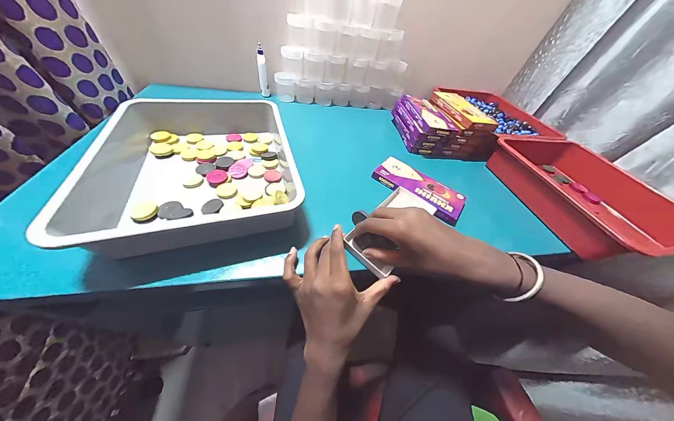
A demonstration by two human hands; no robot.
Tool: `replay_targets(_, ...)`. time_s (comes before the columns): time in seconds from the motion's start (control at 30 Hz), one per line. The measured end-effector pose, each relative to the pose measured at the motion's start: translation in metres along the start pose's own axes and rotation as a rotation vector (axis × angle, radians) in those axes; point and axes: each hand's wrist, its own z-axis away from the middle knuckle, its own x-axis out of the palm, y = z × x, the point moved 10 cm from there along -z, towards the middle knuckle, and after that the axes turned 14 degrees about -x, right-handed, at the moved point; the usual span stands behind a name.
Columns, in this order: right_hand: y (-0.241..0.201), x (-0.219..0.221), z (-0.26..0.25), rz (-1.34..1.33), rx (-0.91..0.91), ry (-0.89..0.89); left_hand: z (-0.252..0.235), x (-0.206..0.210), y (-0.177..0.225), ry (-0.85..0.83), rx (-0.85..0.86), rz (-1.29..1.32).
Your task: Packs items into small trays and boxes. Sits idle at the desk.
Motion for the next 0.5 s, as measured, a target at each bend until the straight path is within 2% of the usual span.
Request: replay_targets(0.5, 0.006, -0.007, 0.01, -0.053, 0.054, 0.194, -0.001, 0.002, 0.002, 0.016, -0.007, 0.004)
